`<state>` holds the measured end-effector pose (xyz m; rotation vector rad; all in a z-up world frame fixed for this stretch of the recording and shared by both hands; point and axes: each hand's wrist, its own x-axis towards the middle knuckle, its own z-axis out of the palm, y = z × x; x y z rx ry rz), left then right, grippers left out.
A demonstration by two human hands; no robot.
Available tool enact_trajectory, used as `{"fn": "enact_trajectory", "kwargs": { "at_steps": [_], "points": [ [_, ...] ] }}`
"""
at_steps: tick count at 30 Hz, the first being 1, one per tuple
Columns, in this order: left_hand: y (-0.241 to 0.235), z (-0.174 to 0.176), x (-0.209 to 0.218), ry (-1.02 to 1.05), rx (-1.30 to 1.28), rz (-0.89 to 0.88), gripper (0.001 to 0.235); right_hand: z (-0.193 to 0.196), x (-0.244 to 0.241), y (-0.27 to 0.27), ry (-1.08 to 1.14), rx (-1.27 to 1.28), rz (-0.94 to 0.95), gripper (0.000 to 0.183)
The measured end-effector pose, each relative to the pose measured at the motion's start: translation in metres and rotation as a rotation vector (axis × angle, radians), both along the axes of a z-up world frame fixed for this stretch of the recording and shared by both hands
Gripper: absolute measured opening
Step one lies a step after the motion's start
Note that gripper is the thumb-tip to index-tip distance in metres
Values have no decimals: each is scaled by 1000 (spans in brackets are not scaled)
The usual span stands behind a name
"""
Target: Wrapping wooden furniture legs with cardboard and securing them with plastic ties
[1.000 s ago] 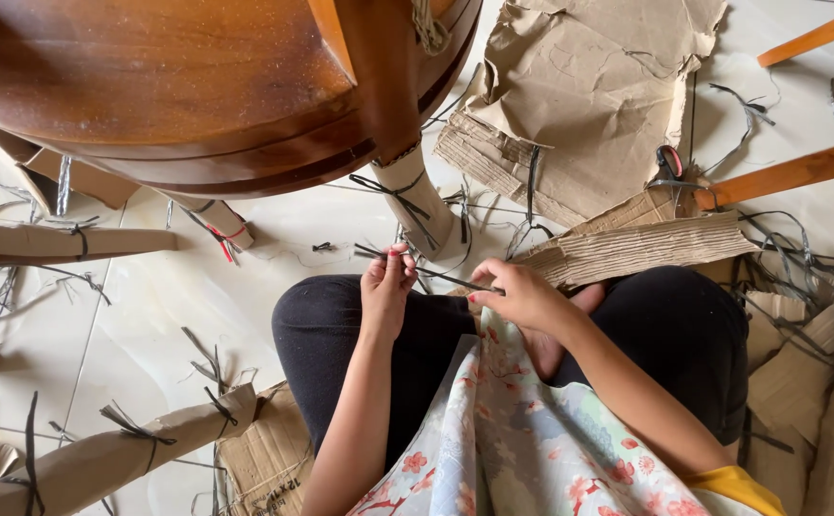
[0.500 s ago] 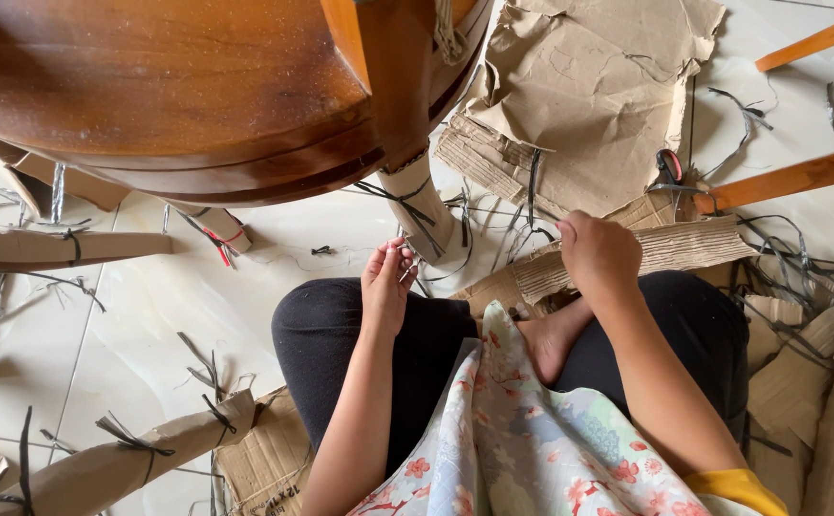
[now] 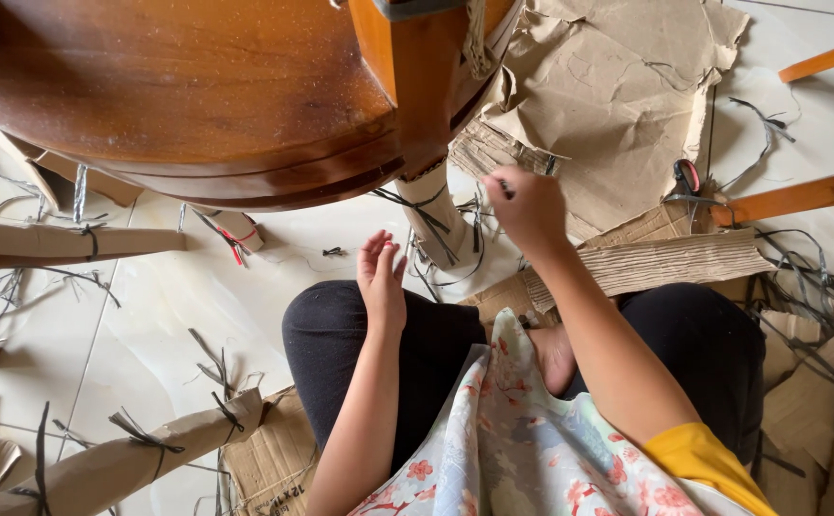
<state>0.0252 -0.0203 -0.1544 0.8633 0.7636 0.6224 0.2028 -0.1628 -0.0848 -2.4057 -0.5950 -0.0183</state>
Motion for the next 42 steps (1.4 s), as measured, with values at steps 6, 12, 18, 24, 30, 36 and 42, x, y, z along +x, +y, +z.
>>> {"fn": "enact_trajectory", "kwargs": {
  "at_steps": [6,12,18,24,30,36,42],
  "points": [
    [22,11,11,43,484,74,38,11,-13,32,127,115,243,21],
    [24,38,24,-6,528,-188,54,-59,18,32,117,108,363,16],
    [23,15,29,9,634,-213,33,-21,-2,43,76,82,414,19],
    [28,4,25,81,739,-108,11,-31,-5,43,22,93,407,23],
    [23,15,21,-17,613,-121,21,-51,-8,39,15,11,374,15],
    [24,-14,22,-80,300,-165,30,-51,-12,36,70,-21,307,17],
    [35,-19,19,-176,-23,-137,22,-48,-19,26,115,-28,283,21]
  ]
}}
